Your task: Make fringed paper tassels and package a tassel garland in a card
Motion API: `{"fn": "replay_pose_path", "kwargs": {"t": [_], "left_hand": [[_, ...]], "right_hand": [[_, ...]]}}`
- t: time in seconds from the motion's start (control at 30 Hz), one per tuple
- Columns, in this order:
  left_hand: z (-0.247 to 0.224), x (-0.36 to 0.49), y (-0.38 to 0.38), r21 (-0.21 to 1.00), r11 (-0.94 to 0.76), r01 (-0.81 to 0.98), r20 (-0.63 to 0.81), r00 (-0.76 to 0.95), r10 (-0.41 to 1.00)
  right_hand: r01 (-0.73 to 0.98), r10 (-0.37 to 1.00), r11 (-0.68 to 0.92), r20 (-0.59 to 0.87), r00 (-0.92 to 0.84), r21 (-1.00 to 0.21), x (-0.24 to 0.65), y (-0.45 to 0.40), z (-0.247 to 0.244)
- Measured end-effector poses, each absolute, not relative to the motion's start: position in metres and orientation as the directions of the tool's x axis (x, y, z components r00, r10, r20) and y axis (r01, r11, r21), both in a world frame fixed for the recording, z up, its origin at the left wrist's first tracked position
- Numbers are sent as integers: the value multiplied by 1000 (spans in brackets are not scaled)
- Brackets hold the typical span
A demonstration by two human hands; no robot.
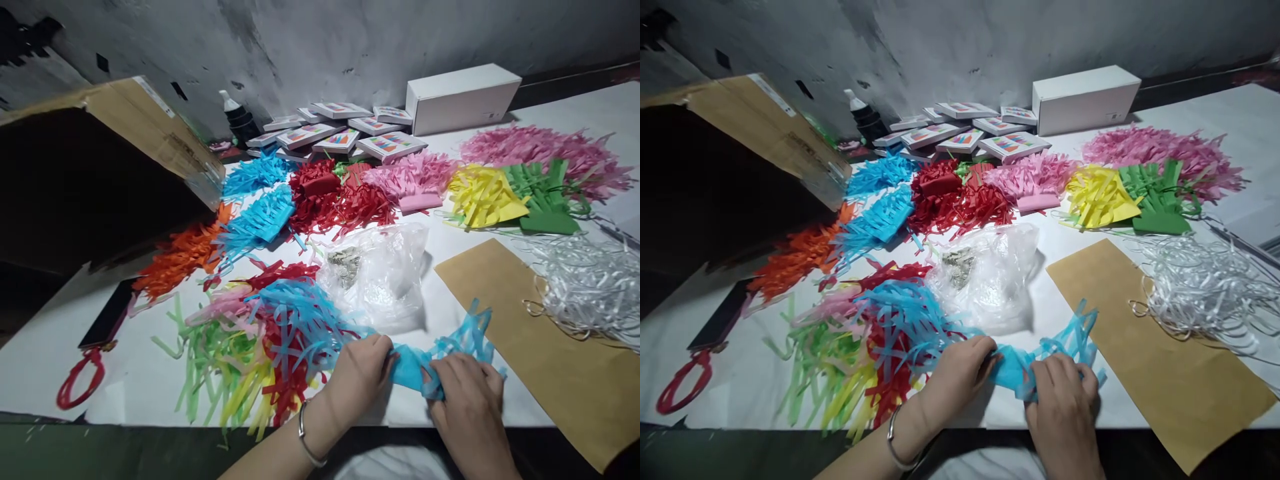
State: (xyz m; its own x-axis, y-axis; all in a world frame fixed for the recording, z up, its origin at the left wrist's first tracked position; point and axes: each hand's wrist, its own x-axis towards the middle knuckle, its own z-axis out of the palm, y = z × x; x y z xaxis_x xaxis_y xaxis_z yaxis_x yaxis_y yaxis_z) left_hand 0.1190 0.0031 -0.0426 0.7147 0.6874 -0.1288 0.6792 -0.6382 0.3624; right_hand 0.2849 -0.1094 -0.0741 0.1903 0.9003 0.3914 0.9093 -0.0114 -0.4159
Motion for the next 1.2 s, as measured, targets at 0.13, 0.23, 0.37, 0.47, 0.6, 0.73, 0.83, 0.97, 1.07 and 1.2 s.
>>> {"fn": "replay_pose_path", "kwargs": {"t": [0.13, 0.23, 0.37, 0.47, 0.6, 0.73, 0.83, 0.97, 1.07, 1.2], "left_hand": [[-34, 122, 7, 337, -624, 705, -207, 702, 682], [-31, 122, 8, 334, -622, 708, -233, 702, 673], [-30, 124, 10, 326, -630, 704, -250, 707, 661], [-31, 125, 13, 330, -638, 696, -238, 715, 657], [-32, 116, 17, 321, -616, 720, -211, 688, 695], [-26, 99, 13, 355, -639, 683, 47, 669, 742], [-24, 95, 5, 362, -790, 496, 284, 748, 600], [-33, 100, -3, 330, -855, 400, 248, 838, 487], [-39, 103, -2, 373, -842, 389, 247, 833, 495], [-36, 100, -3, 432, -825, 365, 251, 829, 499]], "right_hand": [[956, 877, -47, 446, 178, -289, 294, -110, -69], [967, 790, -133, 566, 236, -218, 301, -116, -54], [958, 728, 190, 686, 10, -216, 296, -123, -27], [845, 745, 487, 609, -271, -220, 282, -116, -25], [878, 790, 413, 574, -214, -242, 271, -105, -52], [890, 794, 380, 582, -175, -252, 274, -106, -73], [879, 792, 374, 596, -136, -296, 275, -105, -75], [843, 816, 365, 571, -85, -395, 276, -99, -68], [845, 826, 375, 551, -119, -380, 281, -100, -63], [850, 802, 401, 580, -145, -341, 283, -103, -61]]}}
